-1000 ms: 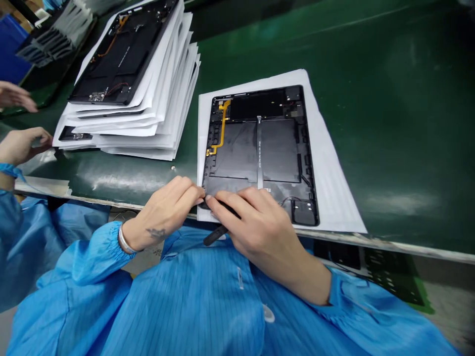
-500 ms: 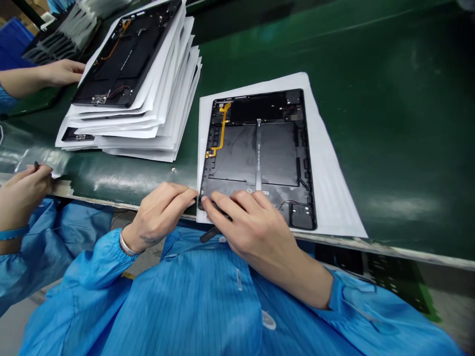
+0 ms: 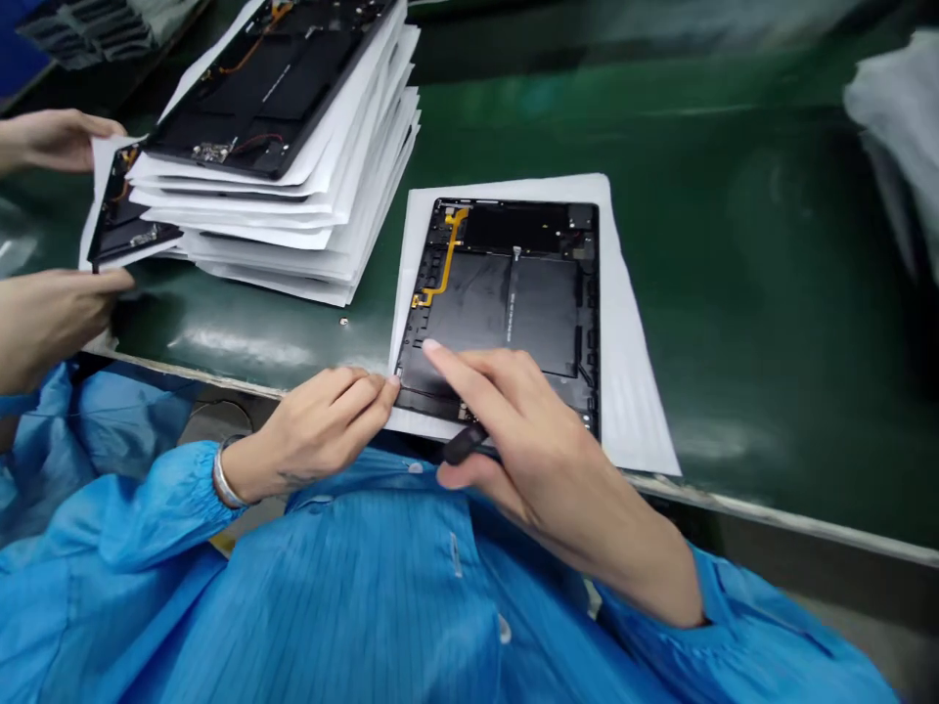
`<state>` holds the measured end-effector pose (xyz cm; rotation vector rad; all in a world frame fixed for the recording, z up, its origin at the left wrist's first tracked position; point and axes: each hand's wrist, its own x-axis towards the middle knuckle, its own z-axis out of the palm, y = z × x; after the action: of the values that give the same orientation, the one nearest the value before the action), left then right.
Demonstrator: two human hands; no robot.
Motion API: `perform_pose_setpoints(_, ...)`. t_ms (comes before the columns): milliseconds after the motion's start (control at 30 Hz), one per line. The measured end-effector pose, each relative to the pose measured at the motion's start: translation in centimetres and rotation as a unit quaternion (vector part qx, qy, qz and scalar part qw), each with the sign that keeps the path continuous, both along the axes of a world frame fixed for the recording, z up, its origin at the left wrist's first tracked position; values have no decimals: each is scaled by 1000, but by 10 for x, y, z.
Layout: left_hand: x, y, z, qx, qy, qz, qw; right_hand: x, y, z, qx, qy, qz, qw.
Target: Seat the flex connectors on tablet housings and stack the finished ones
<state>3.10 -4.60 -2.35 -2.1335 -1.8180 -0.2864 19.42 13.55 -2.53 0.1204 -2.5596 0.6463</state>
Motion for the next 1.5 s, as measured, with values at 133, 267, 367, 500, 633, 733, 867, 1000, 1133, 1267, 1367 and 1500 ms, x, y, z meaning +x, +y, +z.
perform_pose_setpoints(133, -12, 8, -6, -10, -111, 32, 993, 7, 3, 8, 42, 30, -63, 997)
perform_pose_setpoints(267, -21, 16, -18, -40, -207, 39, 977, 9, -2, 6, 25, 50, -101, 993)
perform_pose_setpoints(367, -19, 19, -24, -13, -229, 25, 973, 7, -6, 7, 39, 27, -94, 994)
perform_pose_setpoints(500, -14, 19, -26, 6, -242, 22, 970, 1, -7, 4, 78, -17, -70, 994)
perform_pose_setpoints(633, -12, 19, -23, 17, -230, 10, 973, -2, -7, -8, 71, -34, -48, 996)
perform_pose_setpoints(733, -13, 20, -22, 19, -221, 9, 975, -1, -7, -14, 76, -21, -53, 995)
perform_pose_setpoints(867, -13, 21, -24, 23, -222, 6, 975, -2, -9, -11, 119, -45, -45, 991)
perform_pose_setpoints(1000, -12, 21, -28, 30, -216, 8, 976, -2, -9, -9, 133, -55, -33, 989)
perform_pose_setpoints(1133, -11, 22, -32, 29, -228, 13, 973, -2, -8, -6, 163, -61, -31, 984)
perform_pose_setpoints(1267, -10, 21, -33, 24, -247, 19, 969, -4, -8, 3, 251, -78, -7, 965)
perform_pose_setpoints(1367, -10, 21, -32, 22, -254, 15, 967, -8, -8, 12, 297, -91, 14, 950)
perform_pose_setpoints(1500, -11, 20, -29, 30, -247, 8, 969, -14, -6, 18, 347, -88, 35, 933)
